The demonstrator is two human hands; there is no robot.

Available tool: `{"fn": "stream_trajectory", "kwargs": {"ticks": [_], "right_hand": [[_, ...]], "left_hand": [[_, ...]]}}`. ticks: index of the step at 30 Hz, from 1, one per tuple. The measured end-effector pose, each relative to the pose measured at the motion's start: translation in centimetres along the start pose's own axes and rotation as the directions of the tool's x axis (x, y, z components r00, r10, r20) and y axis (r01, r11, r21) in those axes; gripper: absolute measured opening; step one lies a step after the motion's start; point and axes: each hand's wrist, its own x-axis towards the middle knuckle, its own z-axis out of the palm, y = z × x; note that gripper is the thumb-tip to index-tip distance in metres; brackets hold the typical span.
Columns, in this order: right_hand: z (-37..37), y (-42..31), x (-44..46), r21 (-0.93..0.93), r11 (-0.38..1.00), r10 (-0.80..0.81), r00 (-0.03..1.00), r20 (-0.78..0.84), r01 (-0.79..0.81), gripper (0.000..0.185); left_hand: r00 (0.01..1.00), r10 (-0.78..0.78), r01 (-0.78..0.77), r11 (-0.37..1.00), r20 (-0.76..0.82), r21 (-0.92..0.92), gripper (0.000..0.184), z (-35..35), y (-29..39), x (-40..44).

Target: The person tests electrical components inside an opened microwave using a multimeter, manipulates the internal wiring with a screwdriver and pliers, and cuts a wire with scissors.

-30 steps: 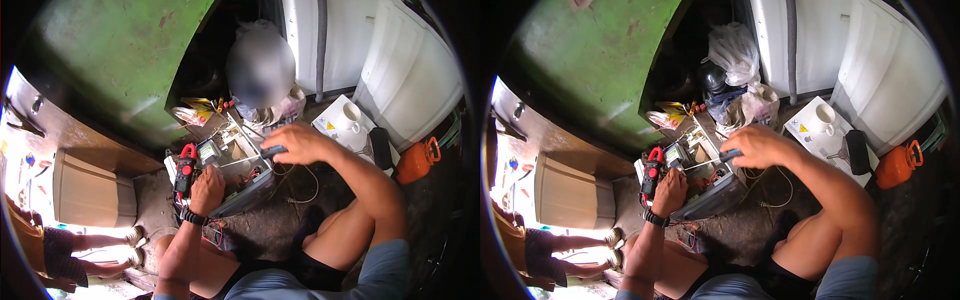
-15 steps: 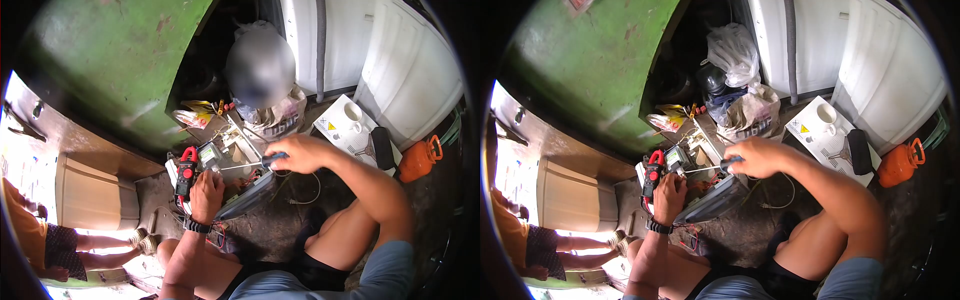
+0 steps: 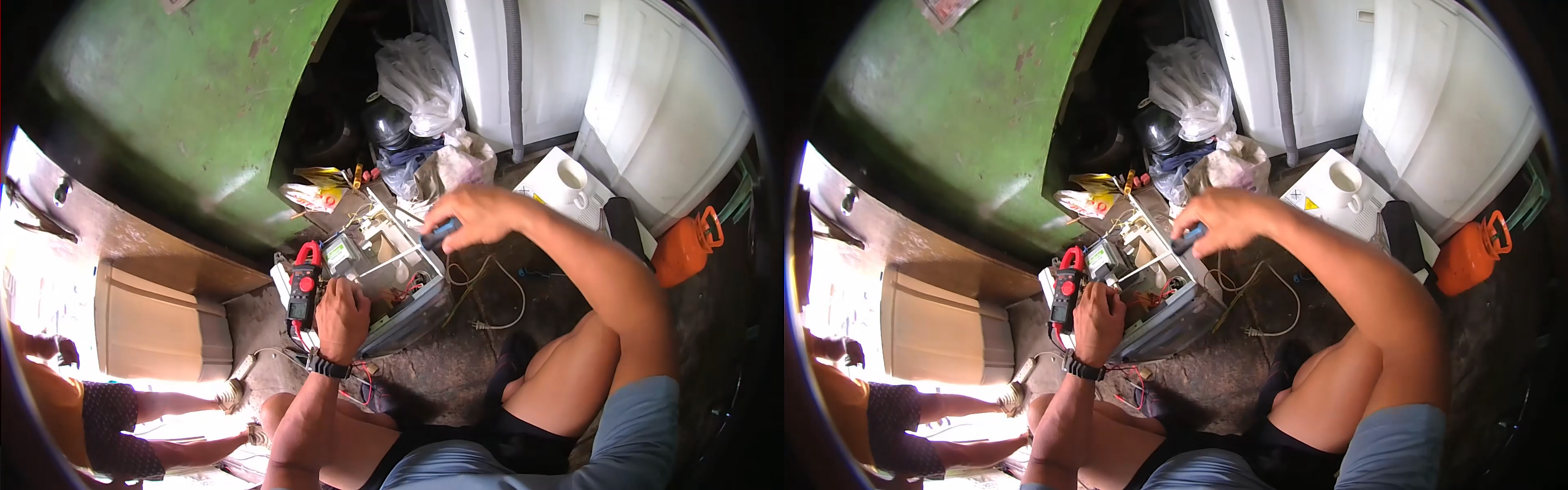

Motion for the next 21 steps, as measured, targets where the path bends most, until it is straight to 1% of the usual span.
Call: {"fn": "stream_trajectory", "kwargs": {"ticks": [2,5,6,7,9,11,12,14,16,19,20,21], "right_hand": [[-3.1,-1.5,2.3,-0.036,0.999,0.036,0.992,0.12,-0.032,0.049],[-5.2,-0.6,5.3,-0.019,1.0,-0.004,0.974,0.227,0.009,0.054],[-5.2,0.4,6.0,0.004,1.0,-0.03,0.975,0.22,0.03,0.05],[-5.2,1.2,6.8,0.027,0.999,-0.025,0.97,0.241,0.019,0.05],[-5.3,1.8,7.6,0.046,0.999,-0.025,0.962,0.27,0.013,0.05],[-5.3,1.3,6.9,0.006,0.999,0.045,0.95,0.307,-0.05,0.048],[-4.5,1.3,5.9,0.02,0.998,0.057,0.953,0.297,-0.066,0.048],[-3.1,-1.2,2.6,0.109,0.974,0.172,0.962,0.214,-0.198,0.046],[-1.1,-3.4,-0.5,0.153,0.957,0.224,0.964,0.146,-0.246,0.043],[1.3,-5.2,-3.0,0.243,0.928,0.274,0.96,0.062,-0.281,0.041],[2.3,-4.6,-3.6,0.257,0.947,0.208,0.978,-0.029,-0.193,0.041],[2.7,-4.6,-3.9,0.249,0.953,0.19,0.98,-0.058,-0.17,0.041]], "left_hand": [[1.0,0.009,-0.009,1.0,0.009,0.018,0.016,0.1,-0.1,0.0],[1.0,0.021,-0.02,0.999,-0.008,0.043,0.017,0.1,0.0,0.0],[1.0,0.018,-0.019,0.999,0.015,0.031,0.017,0.0,0.0,0.0],[0.999,0.015,-0.016,1.0,0.037,0.021,0.017,-0.2,0.1,0.1],[0.999,0.025,-0.025,1.0,0.03,-0.009,0.017,-0.3,0.0,0.2],[0.999,0.033,-0.032,0.999,0.026,-0.039,0.016,-0.5,0.0,0.2],[1.0,0.005,-0.005,0.999,0.011,-0.044,0.016,-0.6,0.3,0.1],[0.999,-0.036,0.035,0.998,-0.008,-0.051,0.016,-0.8,0.4,0.1],[0.998,-0.065,0.063,0.995,-0.023,-0.073,0.017,-0.9,0.4,0.0],[0.996,-0.091,0.092,0.991,0.019,-0.098,0.019,-1.9,0.8,0.3],[0.994,-0.098,0.102,0.988,0.045,-0.118,0.02,-2.0,0.7,0.3],[0.994,-0.1,0.104,0.987,0.043,-0.118,0.02,-2.0,0.6,0.4]]}}
